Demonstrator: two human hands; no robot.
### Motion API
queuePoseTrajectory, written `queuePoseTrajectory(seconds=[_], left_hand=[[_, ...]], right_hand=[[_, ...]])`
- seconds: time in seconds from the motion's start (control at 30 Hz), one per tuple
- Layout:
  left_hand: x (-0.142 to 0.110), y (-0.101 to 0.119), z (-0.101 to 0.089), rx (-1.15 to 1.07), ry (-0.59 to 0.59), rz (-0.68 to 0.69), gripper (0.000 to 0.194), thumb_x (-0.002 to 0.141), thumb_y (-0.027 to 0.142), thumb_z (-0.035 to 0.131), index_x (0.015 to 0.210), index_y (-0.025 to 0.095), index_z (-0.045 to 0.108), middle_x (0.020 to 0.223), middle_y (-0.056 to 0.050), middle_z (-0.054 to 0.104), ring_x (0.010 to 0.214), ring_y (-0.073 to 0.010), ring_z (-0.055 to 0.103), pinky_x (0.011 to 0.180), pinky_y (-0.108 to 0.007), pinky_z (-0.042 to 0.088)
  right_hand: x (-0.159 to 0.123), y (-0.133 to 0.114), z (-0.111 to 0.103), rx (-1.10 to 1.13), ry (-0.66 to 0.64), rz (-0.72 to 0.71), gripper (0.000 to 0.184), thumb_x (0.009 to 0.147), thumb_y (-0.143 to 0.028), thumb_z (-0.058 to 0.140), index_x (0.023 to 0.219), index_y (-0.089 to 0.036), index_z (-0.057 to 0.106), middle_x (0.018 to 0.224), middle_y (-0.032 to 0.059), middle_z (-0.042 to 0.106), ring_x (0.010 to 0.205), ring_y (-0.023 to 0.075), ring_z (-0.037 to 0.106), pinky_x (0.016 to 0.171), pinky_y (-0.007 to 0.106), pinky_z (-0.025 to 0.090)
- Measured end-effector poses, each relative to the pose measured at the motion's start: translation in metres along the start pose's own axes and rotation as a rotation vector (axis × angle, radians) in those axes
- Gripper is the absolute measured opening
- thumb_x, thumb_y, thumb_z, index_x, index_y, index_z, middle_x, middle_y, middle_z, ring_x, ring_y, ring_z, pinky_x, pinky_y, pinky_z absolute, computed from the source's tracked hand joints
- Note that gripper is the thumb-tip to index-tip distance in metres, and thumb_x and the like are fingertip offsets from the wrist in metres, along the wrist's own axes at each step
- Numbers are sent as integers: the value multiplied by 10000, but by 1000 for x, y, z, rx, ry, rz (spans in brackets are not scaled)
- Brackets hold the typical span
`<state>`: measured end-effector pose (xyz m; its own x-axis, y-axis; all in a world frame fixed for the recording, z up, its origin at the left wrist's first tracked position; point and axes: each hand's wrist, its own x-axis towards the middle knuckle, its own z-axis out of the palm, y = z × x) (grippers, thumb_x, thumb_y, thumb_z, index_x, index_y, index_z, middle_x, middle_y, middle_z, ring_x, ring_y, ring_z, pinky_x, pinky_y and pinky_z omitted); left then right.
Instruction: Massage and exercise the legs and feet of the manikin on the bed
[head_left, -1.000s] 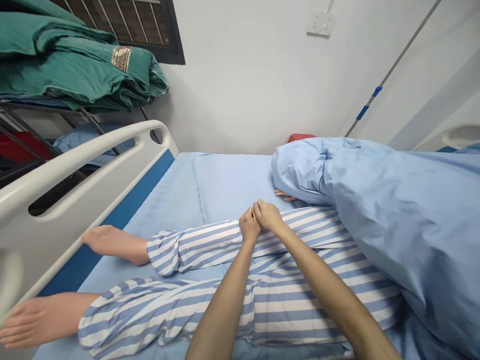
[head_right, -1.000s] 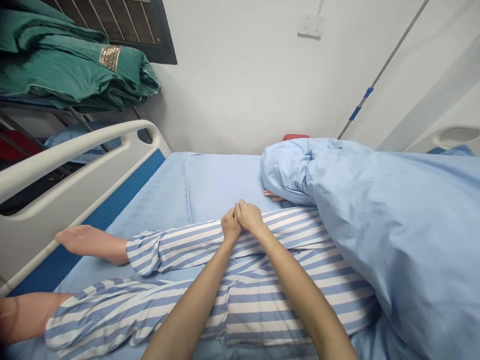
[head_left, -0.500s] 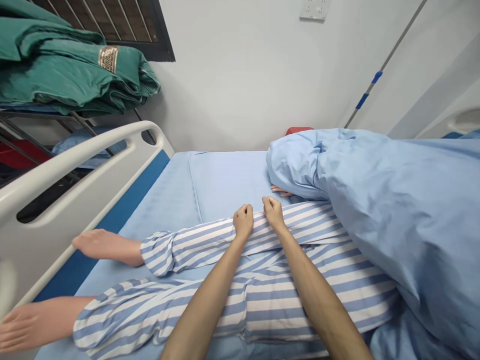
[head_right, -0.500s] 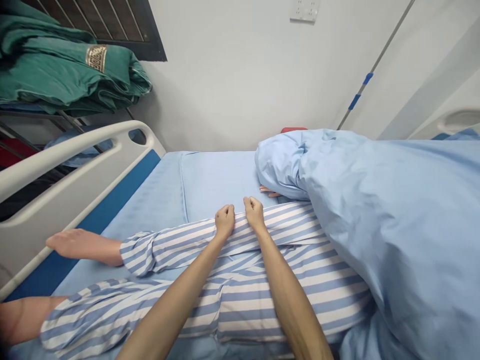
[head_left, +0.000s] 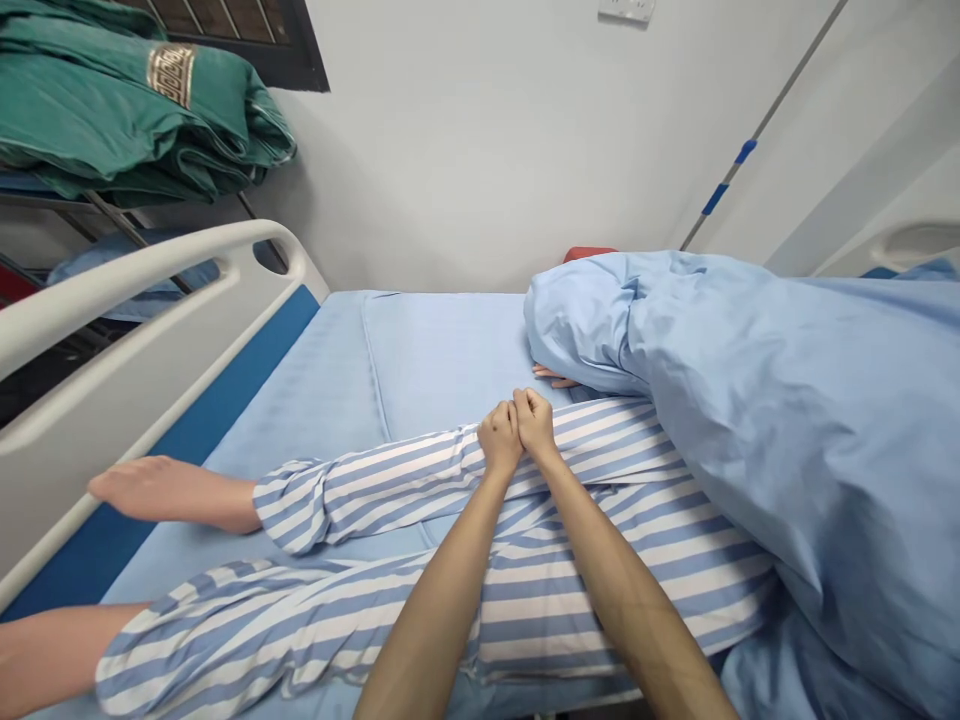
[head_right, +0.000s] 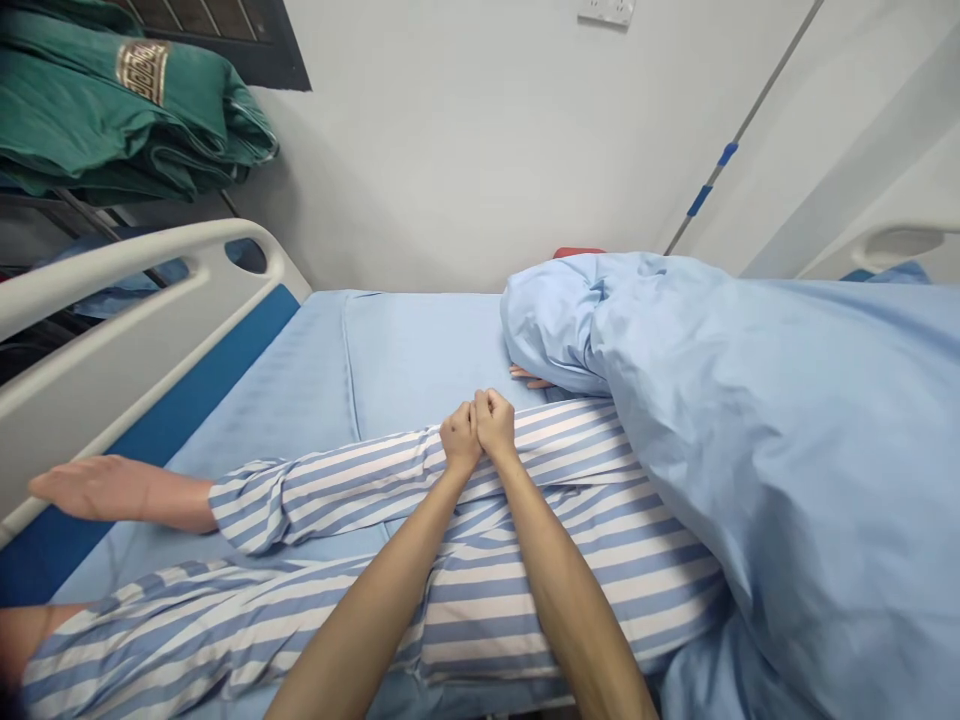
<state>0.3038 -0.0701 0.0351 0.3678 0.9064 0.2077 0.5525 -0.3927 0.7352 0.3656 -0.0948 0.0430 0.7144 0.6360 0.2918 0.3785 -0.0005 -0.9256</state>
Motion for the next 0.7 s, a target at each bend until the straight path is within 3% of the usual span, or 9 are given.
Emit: queuePoseTrajectory(seconds=[0.1,0.23,0.37,0.57,0.7], left_hand=[[1,-2,0,74,-23,-6,258,932,207,440,710,197,571,708,-60,658,664,-160,566,617,-282,258],[2,1,-1,101,-29,15,268,931,251,452,716,203,605,736,-62,676,691,-165,579,617,-281,254],[2,5,0,114,11,-12,316,920,239,429,658,204,603,699,-54,666,676,-160,571,618,-281,246],[3,5,1,86,5,-17,311,882,233,459,585,201,547,632,-29,631,621,-141,523,607,-285,241],[4,11,-5,-30,-21,-56,340,847,213,491,511,197,437,529,11,517,559,-122,424,577,-278,231]], right_hand=[[1,-7,-6,-272,-35,-56,349,905,-338,421,585,-230,333,509,-52,360,506,118,318,542,270,223],[15,-28,-31,-577,-124,-211,248,853,-283,511,626,-226,428,509,-48,342,502,125,296,563,290,177],[26,-27,-47,-415,-80,-230,340,892,-345,431,581,-223,370,514,-41,363,522,118,333,564,273,211],[24,11,-36,-214,47,-32,375,838,-371,446,531,-228,284,484,-70,282,525,107,288,552,263,225],[25,13,-34,-139,82,3,370,840,-381,453,538,-231,299,491,-70,306,528,109,296,551,267,240]])
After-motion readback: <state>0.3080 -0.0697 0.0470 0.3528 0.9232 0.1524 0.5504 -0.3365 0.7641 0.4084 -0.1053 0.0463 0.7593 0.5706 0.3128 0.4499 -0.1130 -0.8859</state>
